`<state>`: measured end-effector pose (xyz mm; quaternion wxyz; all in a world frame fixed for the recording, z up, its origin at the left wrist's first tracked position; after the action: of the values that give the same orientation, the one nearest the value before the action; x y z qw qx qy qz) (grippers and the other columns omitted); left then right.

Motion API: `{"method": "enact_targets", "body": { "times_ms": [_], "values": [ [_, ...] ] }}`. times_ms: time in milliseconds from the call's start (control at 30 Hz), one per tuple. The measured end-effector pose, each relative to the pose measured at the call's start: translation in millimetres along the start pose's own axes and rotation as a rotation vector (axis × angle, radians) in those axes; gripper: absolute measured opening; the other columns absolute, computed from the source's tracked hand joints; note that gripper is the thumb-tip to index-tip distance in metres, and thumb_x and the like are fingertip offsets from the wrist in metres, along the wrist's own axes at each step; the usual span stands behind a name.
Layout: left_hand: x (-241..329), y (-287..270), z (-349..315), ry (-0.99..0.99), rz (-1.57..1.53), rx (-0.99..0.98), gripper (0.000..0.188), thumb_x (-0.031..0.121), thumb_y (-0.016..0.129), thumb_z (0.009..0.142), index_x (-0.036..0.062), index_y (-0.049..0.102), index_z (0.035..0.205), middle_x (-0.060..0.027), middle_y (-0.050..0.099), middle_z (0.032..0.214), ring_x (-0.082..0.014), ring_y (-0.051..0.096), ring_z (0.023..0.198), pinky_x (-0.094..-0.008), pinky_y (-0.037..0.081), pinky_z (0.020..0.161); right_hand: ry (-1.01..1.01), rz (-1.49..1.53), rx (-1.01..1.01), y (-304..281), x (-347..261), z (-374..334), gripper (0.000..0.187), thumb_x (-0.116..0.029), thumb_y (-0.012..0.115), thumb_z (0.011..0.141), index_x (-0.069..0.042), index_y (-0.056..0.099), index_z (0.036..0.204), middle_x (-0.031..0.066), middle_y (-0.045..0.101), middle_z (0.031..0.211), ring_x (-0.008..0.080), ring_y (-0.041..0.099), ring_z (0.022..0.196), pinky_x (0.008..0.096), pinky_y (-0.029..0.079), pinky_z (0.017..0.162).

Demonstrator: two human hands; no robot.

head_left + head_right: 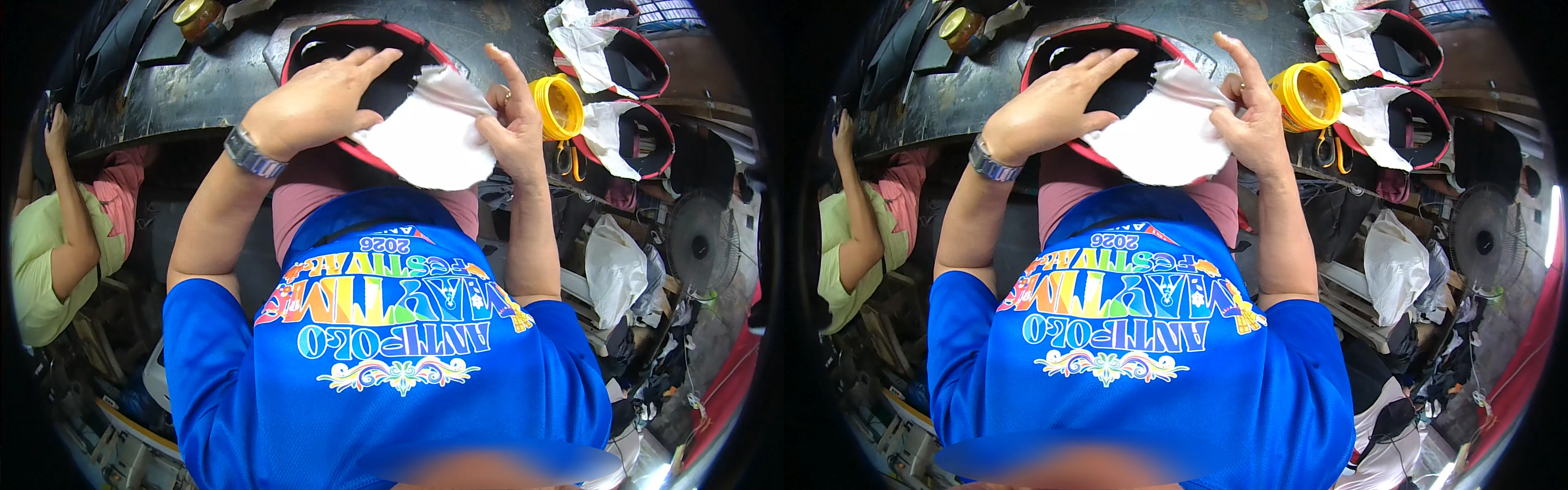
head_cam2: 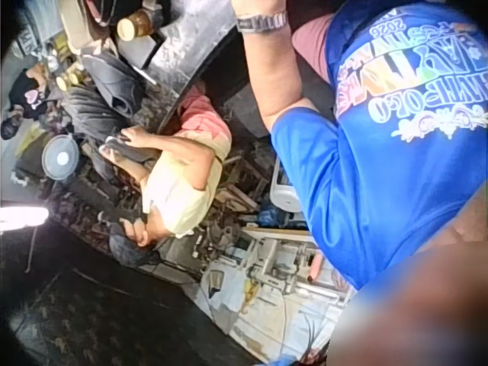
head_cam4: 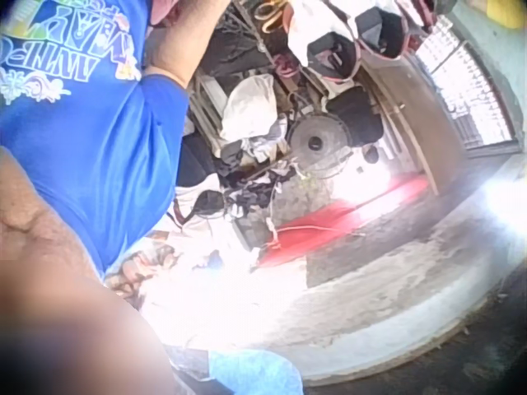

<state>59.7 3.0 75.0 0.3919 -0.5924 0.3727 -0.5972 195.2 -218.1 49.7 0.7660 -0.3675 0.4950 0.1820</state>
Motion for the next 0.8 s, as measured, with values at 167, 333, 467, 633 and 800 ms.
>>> {"method": "enact_targets", "body": {
  "times_ms": [167, 333, 467, 633, 800],
  "values": [
    [11.3, 5.5, 19.3, -0.045, 0.076, -0.1, 0.084, 0.025, 0.082, 0.081, 0.0101, 0.041, 0.154, -0.0257, 0.066, 0.121, -0.0423, 0.067, 0.107, -0.0461, 0.054, 0.097, 0.049, -0.181, -0.041, -7.4, 1.5, -9.1, 0.096, 0.0, 0.057, 0.069, -0.017, 0.036, 0.161, 0.0036, 0.053, 0.089, 0.0131, 0.053, 0.081, 0.0276, 0.046, 0.084],
    [25.7, 16.0, 32.9, 0.129, 0.24, -0.073, 0.088, 0.016, 0.088, 0.07, -0.0019, 0.047, 0.146, -0.0211, 0.051, 0.146, -0.0317, 0.045, 0.141, -0.0429, 0.041, 0.114, -0.155, -0.326, 0.07, -14.3, -20.3, 3.8, 0.087, 0.0, 0.066, 0.076, -0.015, 0.04, 0.158, 0.0075, 0.068, 0.11, 0.0168, 0.064, 0.103, 0.0383, 0.043, 0.107],
    [26.0, 20.3, 44.9, 0.137, 0.207, -0.113, 0.089, 0.01, 0.088, 0.066, -0.006, 0.048, 0.144, -0.0217, 0.045, 0.153, -0.0317, 0.044, 0.144, -0.0381, 0.038, 0.119, -0.257, -0.38, 0.136, 3.9, -20.8, 23.3, 0.078, -0.003, 0.074, 0.086, -0.02, 0.045, 0.156, 0.0059, 0.072, 0.108, 0.0179, 0.067, 0.108, 0.0359, 0.05, 0.098],
    [18.8, 18.4, 47.6, 0.129, 0.149, -0.105, 0.088, 0.009, 0.088, 0.065, -0.0021, 0.05, 0.143, -0.0168, 0.05, 0.147, -0.0304, 0.051, 0.137, -0.0371, 0.045, 0.114, -0.375, -0.659, 0.129, 31.7, 0.0, 37.0, 0.076, 0.001, 0.072, 0.083, -0.023, 0.051, 0.151, 0.0041, 0.072, 0.1, 0.0256, 0.063, 0.088, 0.0405, 0.055, 0.081],
    [13.7, 19.4, 45.0, 0.132, 0.126, -0.074, 0.083, 0.012, 0.088, 0.066, 0.0024, 0.054, 0.141, -0.0113, 0.055, 0.14, -0.0287, 0.057, 0.128, -0.0387, 0.051, 0.107, -0.403, -0.456, 0.177, 31.0, 9.5, 25.6, 0.07, 0.004, 0.071, 0.085, -0.019, 0.052, 0.148, 0.0054, 0.068, 0.092, 0.0199, 0.064, 0.088, 0.0334, 0.055, 0.083]
  ]
}}
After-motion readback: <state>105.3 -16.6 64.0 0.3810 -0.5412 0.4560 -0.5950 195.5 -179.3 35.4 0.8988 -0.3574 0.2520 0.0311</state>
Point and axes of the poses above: each hand's wrist, its own z-axis towards the middle knuckle, its own y-axis out of the palm, x = y × z, the point moved 3 cm from there along z, towards the middle knuckle
